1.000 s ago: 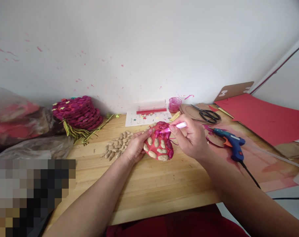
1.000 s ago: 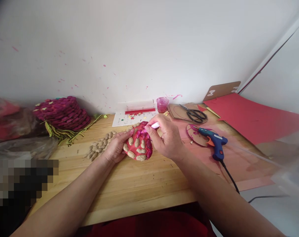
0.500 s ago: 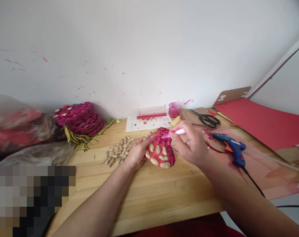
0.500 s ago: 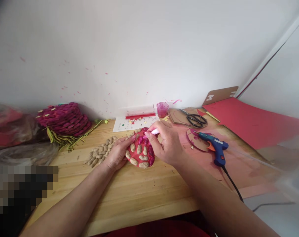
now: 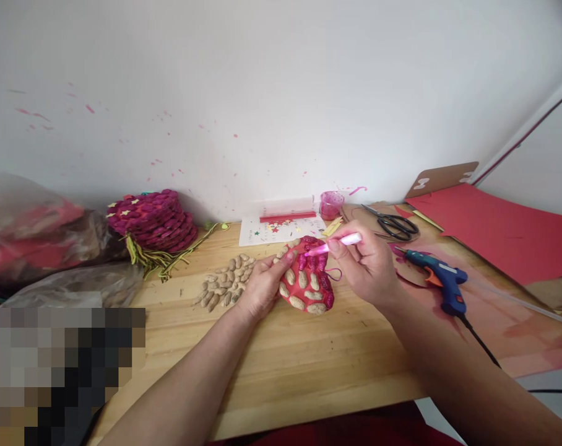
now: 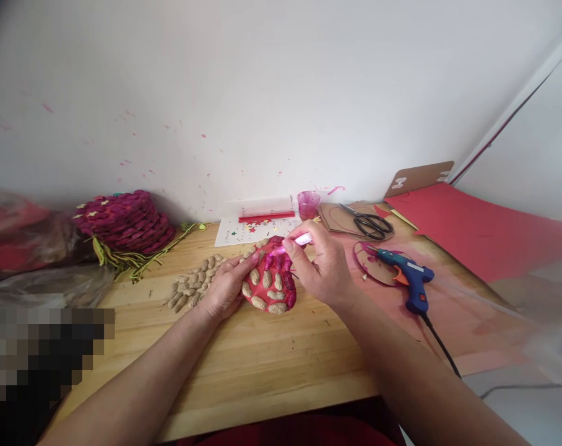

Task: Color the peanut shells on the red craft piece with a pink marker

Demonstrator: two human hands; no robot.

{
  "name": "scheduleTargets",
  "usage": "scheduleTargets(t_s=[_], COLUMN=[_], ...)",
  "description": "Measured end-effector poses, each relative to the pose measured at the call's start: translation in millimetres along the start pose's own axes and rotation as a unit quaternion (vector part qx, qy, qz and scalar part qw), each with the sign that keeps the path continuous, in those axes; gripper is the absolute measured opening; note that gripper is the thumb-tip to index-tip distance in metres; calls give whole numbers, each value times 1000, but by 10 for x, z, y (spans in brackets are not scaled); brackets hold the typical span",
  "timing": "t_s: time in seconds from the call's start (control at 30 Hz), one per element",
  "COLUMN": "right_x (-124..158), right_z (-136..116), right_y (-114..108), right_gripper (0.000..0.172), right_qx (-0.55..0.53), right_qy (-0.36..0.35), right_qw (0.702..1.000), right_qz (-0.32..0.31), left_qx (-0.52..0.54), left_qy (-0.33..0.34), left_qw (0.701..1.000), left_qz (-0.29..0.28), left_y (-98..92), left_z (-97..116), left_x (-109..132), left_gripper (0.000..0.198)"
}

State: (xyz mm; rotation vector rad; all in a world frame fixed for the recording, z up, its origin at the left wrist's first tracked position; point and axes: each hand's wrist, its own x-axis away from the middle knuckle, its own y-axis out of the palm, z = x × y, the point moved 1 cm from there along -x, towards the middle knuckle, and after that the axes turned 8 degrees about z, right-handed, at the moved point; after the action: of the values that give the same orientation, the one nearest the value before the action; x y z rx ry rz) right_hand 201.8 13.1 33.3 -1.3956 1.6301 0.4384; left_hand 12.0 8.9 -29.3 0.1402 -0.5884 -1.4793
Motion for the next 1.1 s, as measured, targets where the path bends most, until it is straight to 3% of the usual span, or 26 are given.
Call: scheduleTargets(t_s=[0.13,0.23,0.43,0.6,0.8,0.93,1.1], right_x=[11,28,37,20,22,25,2], right_z=[-38,-46,19,63,17,-10,63], right_y=[13,12,7,-7,-14,21,27], right_gripper=[7,6,7,7,5,5,5], right_qx=[17,5,25,44,23,-15,24], right_qy=[-26,-6,-14,-22,0,10,1], right_qw=[999,1000,1000,999,1000,1000,1000], right_qz=[-11,-14,-7,-1,6,-24,-20], left_qx=[-5,-17,-64,-132,-126,-142,-179], left_qy=[34,40,58,72,62,61,83], left_qw=[999,999,996,988,989,986,978], left_qz=[5,22,-15,-42,-51,-64,-65], left_y=[-6,-17,-5,-54,-93,-76,-74], left_z=[-14,-19,24,23,-29,-27,-42], left_x=[-6,-23,-5,-17,-51,-25,-19], left_gripper=[48,50,57,51,47,49,49])
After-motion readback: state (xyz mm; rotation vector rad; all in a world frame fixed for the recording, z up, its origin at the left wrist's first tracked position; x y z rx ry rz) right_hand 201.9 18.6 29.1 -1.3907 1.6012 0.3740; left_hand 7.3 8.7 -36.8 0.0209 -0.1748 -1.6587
